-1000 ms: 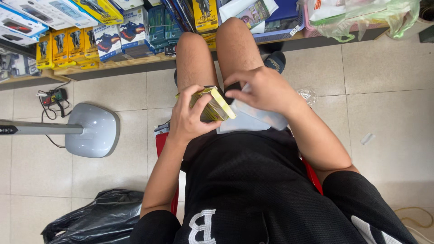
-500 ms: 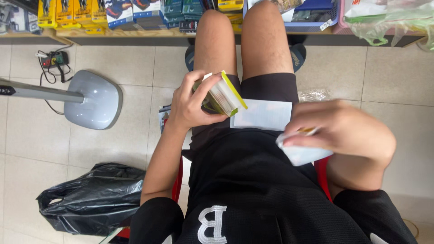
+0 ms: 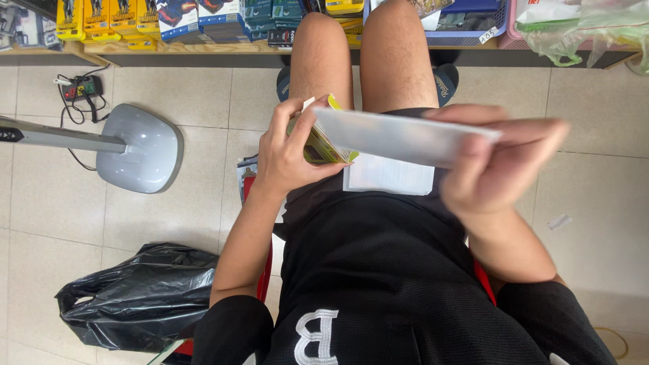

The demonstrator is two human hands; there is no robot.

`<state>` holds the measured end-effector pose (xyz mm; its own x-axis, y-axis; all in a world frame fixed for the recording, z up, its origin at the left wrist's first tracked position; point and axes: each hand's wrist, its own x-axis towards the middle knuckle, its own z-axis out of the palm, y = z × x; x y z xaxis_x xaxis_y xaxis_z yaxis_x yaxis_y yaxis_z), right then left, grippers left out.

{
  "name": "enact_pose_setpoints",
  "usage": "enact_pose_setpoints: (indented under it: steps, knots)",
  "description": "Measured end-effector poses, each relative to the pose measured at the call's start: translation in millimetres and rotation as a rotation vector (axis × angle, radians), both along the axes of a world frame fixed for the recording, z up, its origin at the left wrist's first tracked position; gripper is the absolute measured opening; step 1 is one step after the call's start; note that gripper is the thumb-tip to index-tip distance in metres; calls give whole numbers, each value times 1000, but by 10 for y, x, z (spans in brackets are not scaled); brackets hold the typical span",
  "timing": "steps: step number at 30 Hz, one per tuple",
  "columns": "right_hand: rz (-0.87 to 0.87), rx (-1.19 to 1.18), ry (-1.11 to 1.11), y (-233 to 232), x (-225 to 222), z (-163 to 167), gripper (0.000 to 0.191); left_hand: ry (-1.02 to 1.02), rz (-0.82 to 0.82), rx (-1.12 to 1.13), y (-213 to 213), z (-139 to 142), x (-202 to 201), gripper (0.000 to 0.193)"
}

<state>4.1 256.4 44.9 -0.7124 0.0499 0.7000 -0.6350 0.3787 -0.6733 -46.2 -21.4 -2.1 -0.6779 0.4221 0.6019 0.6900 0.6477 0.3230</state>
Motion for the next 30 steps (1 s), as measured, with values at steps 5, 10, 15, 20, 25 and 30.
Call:
enact_pose_setpoints:
  steps: [5, 10, 15, 20, 25, 30]
  knots:
    - [29, 78, 11, -244, -1, -130, 25, -43, 80, -3, 17, -14, 42, 100]
    - [42, 64, -199, -107, 81, 29, 20, -54, 36, 21, 101, 43, 90, 103]
    - [235, 102, -386, -109, 43, 141, 26, -43, -128, 46, 288, 37, 115, 103]
    - [447, 150, -287, -155, 21, 256, 50, -48, -246, 144, 276, 56, 72, 104]
    - [330, 338, -189, -30, -9, 321, 42, -128, -279, 363, 189, 89, 113, 109]
    - [232, 617, -627, -7, -175, 132, 32, -71, -186, 254, 226, -5, -49, 109]
